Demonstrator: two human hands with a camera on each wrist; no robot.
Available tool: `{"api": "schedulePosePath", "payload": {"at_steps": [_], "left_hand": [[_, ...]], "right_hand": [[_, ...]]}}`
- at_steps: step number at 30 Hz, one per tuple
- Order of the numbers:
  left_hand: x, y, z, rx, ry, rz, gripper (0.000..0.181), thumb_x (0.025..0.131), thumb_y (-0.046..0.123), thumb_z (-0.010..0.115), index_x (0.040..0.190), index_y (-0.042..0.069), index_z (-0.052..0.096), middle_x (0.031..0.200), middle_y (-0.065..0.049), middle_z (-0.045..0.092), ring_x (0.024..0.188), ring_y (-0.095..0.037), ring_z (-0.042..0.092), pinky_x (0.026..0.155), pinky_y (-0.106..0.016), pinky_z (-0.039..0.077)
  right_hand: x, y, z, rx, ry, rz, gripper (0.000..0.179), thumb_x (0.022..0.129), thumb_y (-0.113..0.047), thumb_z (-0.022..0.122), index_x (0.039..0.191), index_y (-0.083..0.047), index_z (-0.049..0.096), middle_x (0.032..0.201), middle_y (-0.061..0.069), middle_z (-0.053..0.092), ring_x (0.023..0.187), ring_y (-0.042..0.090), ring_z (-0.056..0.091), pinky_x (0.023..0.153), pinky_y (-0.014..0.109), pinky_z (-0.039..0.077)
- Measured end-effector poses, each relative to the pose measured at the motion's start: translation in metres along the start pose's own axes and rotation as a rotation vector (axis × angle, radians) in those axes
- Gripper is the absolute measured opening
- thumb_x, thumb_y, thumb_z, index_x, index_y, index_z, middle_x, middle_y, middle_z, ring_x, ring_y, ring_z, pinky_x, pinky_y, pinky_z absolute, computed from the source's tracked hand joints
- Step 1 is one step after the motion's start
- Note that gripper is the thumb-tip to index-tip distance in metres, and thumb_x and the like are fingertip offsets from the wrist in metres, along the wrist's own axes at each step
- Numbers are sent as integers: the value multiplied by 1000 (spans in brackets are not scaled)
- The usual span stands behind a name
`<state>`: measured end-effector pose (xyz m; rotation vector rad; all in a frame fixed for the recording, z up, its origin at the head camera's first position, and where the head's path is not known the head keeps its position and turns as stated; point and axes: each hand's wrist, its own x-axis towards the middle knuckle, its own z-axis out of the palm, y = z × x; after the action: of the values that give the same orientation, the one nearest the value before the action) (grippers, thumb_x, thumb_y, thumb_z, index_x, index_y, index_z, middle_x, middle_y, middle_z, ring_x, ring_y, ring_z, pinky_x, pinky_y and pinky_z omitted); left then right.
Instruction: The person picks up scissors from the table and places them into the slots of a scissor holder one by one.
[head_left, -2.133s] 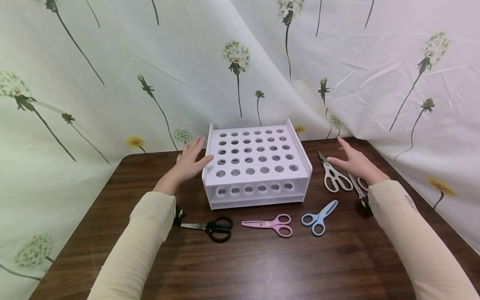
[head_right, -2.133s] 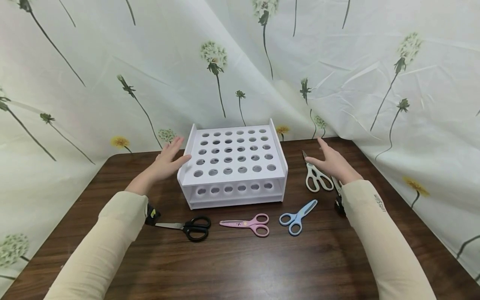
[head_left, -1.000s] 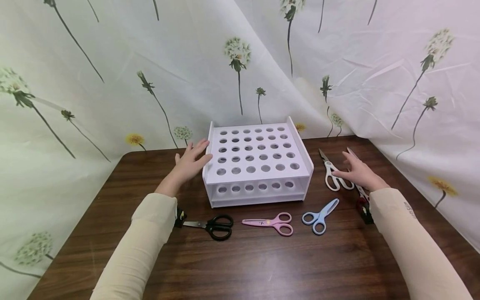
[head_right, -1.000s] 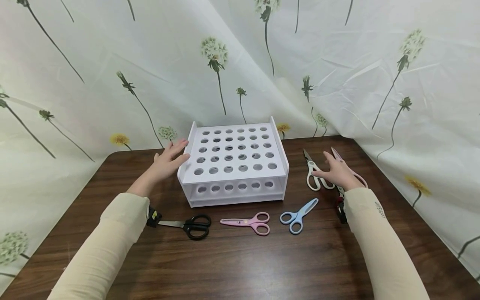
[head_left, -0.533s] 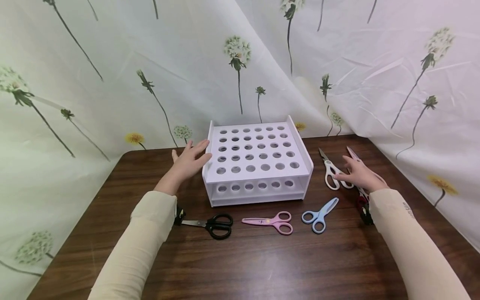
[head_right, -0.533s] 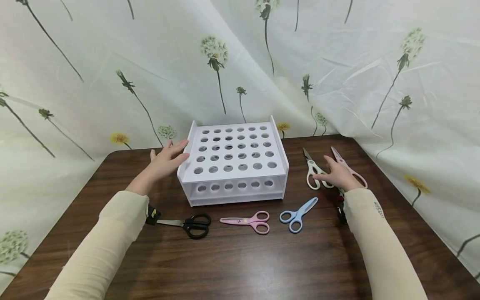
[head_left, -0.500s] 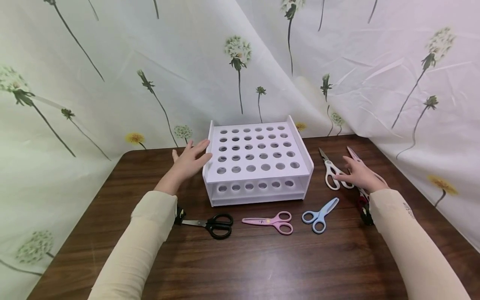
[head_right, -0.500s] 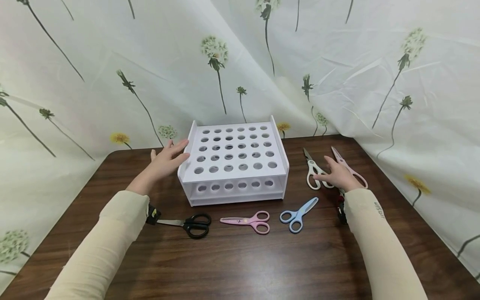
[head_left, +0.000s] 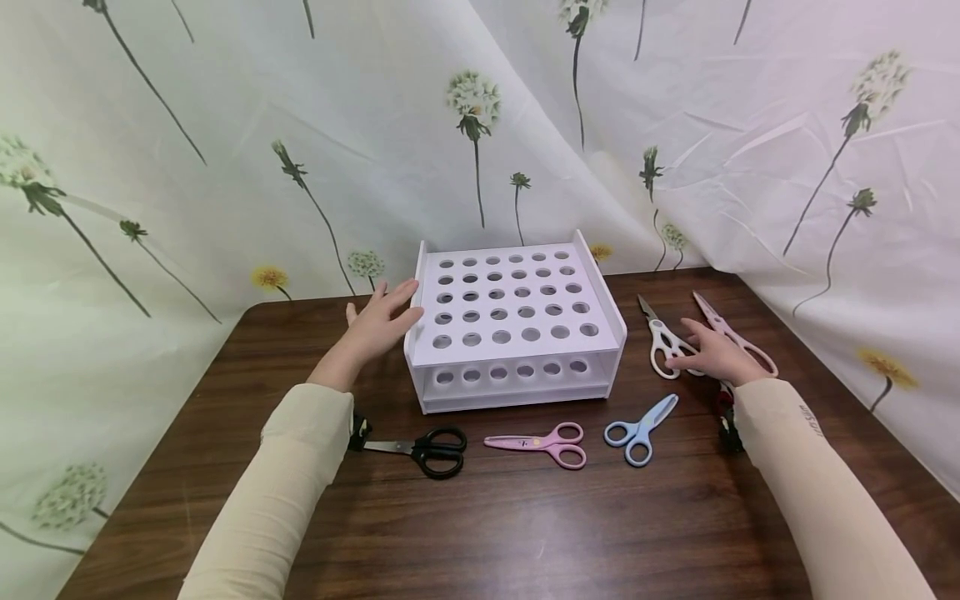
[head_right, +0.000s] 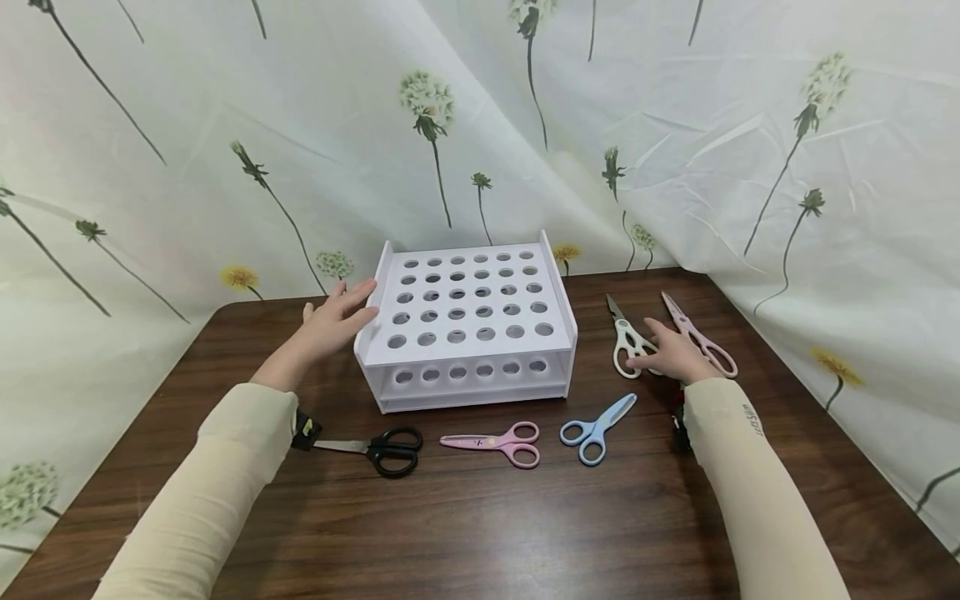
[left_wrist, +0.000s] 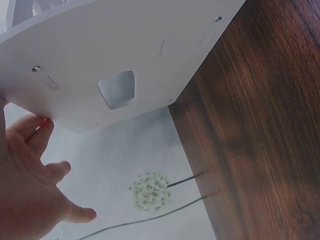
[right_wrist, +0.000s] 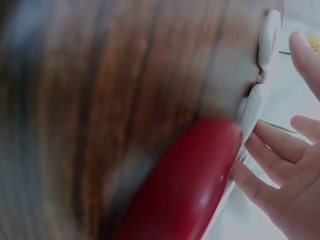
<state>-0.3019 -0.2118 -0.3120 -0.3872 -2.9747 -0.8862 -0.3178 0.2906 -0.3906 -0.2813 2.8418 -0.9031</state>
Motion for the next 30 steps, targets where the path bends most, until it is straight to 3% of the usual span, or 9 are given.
{"api": "schedulePosePath", "payload": {"at_steps": [20, 30], "left_hand": [[-2, 3, -2, -16, -13, 7, 58, 98, 38, 39, 148, 15, 23, 152, 0, 17, 138, -26, -5, 99, -61, -13], [-2, 3, -1, -21, -17, 8, 57, 98, 38, 39, 148, 15, 22, 152, -2, 16, 138, -25, -5, 99, -61, -12]], "right_hand": [[6, 2, 3, -62, 12, -35, 83, 78, -15, 73, 139, 12, 24, 120, 37, 45, 110, 46, 44, 88, 55, 36], [6, 6, 1, -41, 46, -92, 75, 76, 0, 66, 136, 15, 24, 123, 40, 37, 108, 46, 43, 79, 51, 40]]}}
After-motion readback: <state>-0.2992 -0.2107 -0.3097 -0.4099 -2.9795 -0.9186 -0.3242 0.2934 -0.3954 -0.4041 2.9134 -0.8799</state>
